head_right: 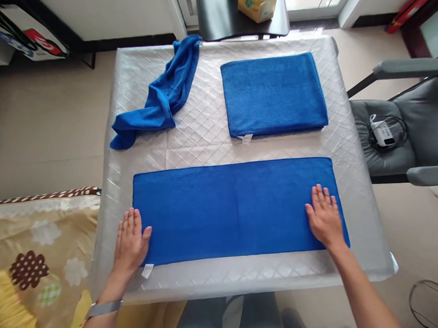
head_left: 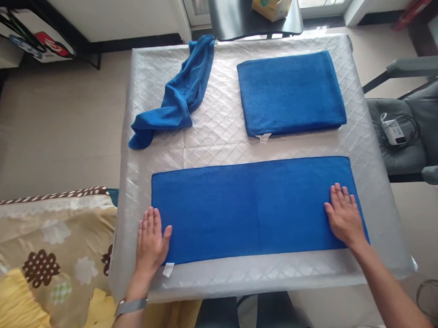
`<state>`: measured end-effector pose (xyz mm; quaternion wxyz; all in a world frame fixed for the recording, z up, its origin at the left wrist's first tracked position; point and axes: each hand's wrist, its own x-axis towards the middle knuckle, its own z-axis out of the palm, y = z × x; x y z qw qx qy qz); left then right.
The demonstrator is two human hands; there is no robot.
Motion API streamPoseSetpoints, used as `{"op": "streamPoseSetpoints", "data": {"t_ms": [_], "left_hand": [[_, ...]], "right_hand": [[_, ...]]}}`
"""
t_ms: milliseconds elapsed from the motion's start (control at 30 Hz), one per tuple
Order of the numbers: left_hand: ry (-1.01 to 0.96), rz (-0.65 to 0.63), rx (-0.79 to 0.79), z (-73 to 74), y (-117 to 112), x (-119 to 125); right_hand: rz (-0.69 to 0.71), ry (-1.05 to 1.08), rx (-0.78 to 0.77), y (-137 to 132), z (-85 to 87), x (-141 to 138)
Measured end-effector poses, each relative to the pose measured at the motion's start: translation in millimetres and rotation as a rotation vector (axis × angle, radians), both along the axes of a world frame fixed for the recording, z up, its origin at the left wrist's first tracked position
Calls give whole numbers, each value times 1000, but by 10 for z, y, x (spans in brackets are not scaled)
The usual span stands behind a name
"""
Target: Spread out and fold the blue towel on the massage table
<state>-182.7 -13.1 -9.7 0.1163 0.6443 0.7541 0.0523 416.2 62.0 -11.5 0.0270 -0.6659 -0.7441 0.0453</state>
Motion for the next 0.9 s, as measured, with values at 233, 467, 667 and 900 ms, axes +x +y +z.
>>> {"op": "streamPoseSetpoints", "data": {"t_ms": [233, 467, 667, 900], "left_hand": [[-31, 65, 126, 252, 166, 190], [-216, -389, 211, 330, 468, 2119], [-279, -448, 204, 206, 739, 2754], [-92, -328, 47, -15, 637, 1875]], "right_hand": [[-57, 13, 127, -101, 159, 140], [261, 204, 129, -51, 290, -1712], [359, 152, -36, 226, 157, -2093], [366, 99, -74, 389, 155, -666]]}}
